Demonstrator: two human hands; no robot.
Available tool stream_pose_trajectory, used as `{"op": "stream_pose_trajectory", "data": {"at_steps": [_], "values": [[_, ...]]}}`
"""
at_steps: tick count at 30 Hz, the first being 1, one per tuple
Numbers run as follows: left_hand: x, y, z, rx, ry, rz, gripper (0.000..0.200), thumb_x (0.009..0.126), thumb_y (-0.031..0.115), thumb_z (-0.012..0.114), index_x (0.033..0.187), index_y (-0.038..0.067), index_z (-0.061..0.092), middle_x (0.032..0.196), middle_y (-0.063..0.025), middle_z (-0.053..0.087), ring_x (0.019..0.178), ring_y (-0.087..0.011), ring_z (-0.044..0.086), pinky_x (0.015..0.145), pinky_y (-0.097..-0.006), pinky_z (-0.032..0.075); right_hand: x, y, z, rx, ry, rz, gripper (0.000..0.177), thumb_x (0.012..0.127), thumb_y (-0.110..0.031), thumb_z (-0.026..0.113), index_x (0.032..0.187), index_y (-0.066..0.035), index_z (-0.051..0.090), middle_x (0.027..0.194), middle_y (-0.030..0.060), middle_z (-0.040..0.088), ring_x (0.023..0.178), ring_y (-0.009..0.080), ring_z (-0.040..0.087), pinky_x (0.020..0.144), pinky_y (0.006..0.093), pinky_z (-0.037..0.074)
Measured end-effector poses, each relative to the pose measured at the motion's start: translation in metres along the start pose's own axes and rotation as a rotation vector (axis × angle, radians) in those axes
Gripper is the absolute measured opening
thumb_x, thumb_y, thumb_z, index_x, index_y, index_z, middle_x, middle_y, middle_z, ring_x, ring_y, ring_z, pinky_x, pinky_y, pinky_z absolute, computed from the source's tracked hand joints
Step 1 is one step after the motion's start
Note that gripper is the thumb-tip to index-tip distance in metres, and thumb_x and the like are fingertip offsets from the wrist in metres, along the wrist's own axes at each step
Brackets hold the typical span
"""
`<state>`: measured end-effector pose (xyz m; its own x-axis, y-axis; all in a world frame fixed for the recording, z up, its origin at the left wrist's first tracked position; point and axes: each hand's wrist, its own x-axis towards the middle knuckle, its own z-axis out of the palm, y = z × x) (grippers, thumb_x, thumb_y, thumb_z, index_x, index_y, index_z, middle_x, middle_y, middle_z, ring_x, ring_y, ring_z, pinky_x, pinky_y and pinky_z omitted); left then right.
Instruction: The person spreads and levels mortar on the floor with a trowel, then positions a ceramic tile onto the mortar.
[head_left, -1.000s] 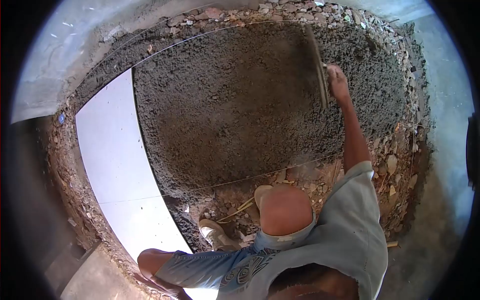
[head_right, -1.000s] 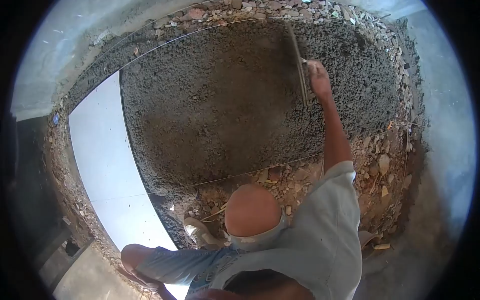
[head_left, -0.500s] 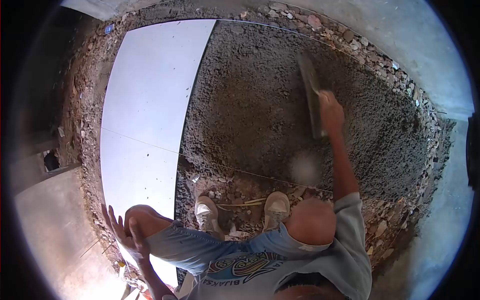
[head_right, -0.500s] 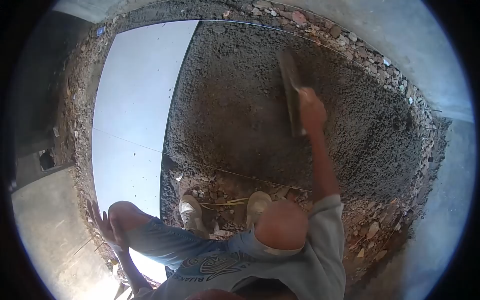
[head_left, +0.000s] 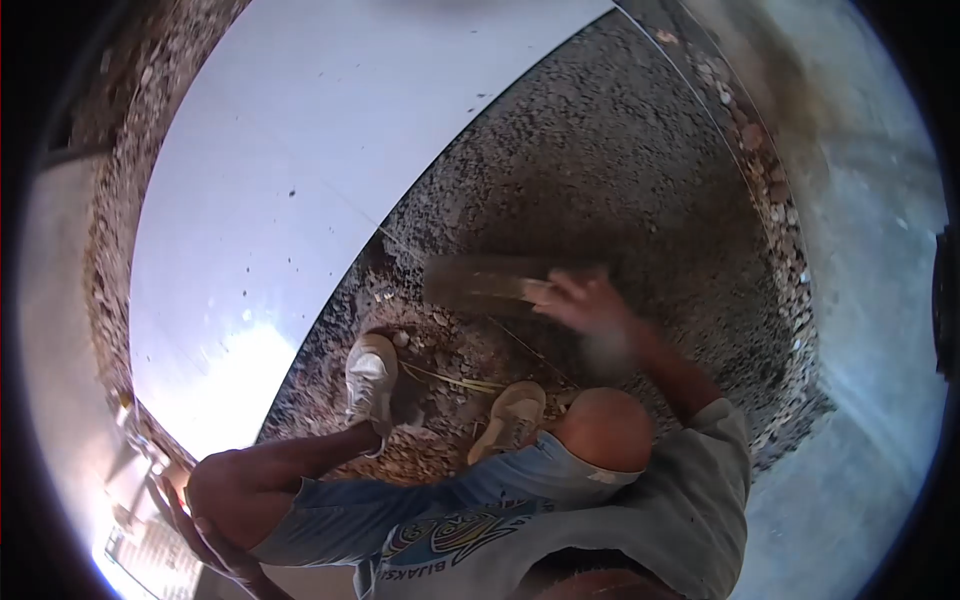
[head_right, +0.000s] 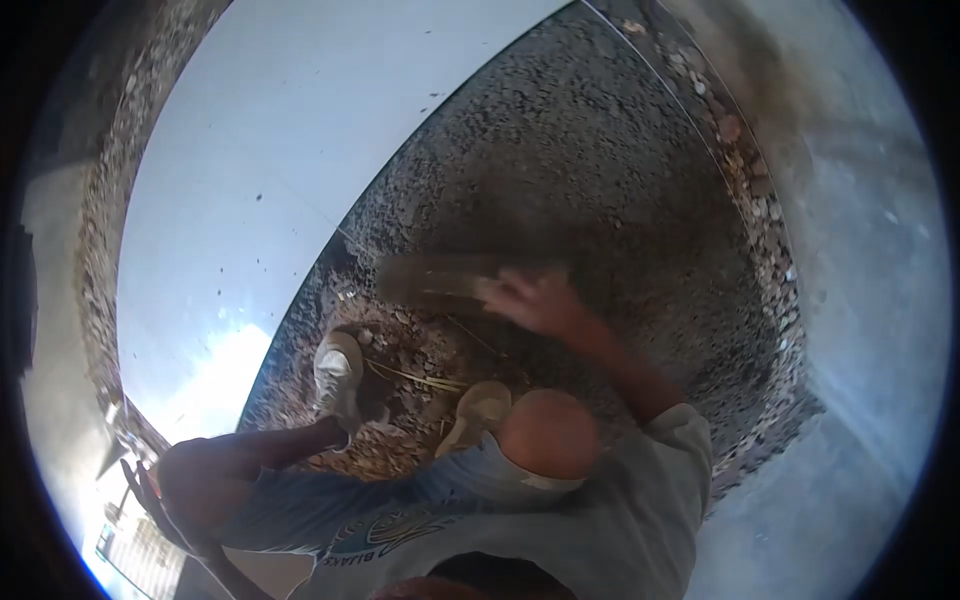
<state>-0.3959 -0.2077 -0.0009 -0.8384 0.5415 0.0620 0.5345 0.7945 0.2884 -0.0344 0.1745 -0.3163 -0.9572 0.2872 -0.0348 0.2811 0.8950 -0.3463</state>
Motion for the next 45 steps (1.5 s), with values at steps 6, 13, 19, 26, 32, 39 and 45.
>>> {"op": "stream_pose_trajectory", "data": {"at_steps": [6,13,19,26,32,39,45], "values": [[-0.094,-0.044,0.037,-0.135,-0.009,-0.362,0.055,0.102,0.041,0.034,0.143,0.005,0.042,0.15,-0.0211,0.035,0.133,-0.0351,0.043,0.108,-0.0475,0.038,0.055,-0.031,0.022,0.141,-0.175,0.116,0.024,0.091,-0.035,0.063,0.115,-0.031,0.066,0.107,0.0125,0.065,0.071,0.0322,0.07,0.058,0.0455,0.056],[-0.128,0.016,0.186,-0.352,-0.157,-0.421,0.055,0.102,0.041,0.034,0.143,0.005,0.043,0.149,-0.021,0.037,0.132,-0.0355,0.044,0.109,-0.0481,0.038,0.082,0.058,-0.018,0.138,0.134,0.41,0.016,0.095,-0.02,0.059,0.107,-0.013,0.066,0.096,0.0132,0.067,0.084,0.0361,0.067,0.069,0.0463,0.054],[-0.126,0.034,0.235,-0.387,-0.189,-0.395,0.055,0.102,0.042,0.034,0.143,0.005,0.043,0.148,-0.021,0.038,0.131,-0.0358,0.045,0.109,-0.0486,0.038,0.088,0.132,-0.052,0.1,0.271,0.478,0.019,0.096,-0.022,0.057,0.109,-0.01,0.064,0.096,0.0157,0.067,0.089,0.0401,0.064,0.072,0.0452,0.052],[-0.127,0.043,0.242,-0.379,-0.219,-0.375,0.055,0.102,0.042,0.034,0.143,0.006,0.043,0.147,-0.021,0.04,0.131,-0.0363,0.045,0.109,-0.0491,0.038,0.053,0.108,-0.047,0.143,0.061,0.307,0.018,0.094,-0.022,0.061,0.109,-0.014,0.067,0.1,0.0138,0.067,0.088,0.0346,0.067,0.072,0.0439,0.056],[-0.135,0.046,0.242,-0.361,-0.222,-0.372,0.055,0.102,0.042,0.034,0.143,0.006,0.043,0.145,-0.0209,0.041,0.13,-0.0366,0.046,0.109,-0.0496,0.038,0.081,0.182,-0.068,0.135,0.187,0.457,0.024,0.096,-0.029,0.057,0.113,-0.013,0.064,0.106,0.0164,0.067,0.098,0.0402,0.063,0.078,0.0463,0.052],[-0.141,0.048,0.243,-0.372,-0.195,-0.356,0.055,0.102,0.043,0.034,0.142,0.006,0.044,0.144,-0.0209,0.043,0.129,-0.0371,0.047,0.109,-0.0502,0.037,0.103,0.232,-0.066,0.194,0.293,0.547,0.029,0.1,-0.035,0.05,0.114,-0.014,0.063,0.107,0.0165,0.068,0.1,0.0428,0.061,0.079,0.0478,0.05],[-0.145,0.047,0.244,-0.38,-0.198,-0.349,0.056,0.102,0.043,0.034,0.142,0.007,0.044,0.143,-0.0209,0.044,0.128,-0.0374,0.047,0.109,-0.0507,0.037,0.11,0.174,-0.065,0.229,0.327,0.84,0.033,0.101,-0.037,0.048,0.117,-0.012,0.061,0.109,0.0178,0.067,0.102,0.0418,0.062,0.082,0.0467,0.05]]}}
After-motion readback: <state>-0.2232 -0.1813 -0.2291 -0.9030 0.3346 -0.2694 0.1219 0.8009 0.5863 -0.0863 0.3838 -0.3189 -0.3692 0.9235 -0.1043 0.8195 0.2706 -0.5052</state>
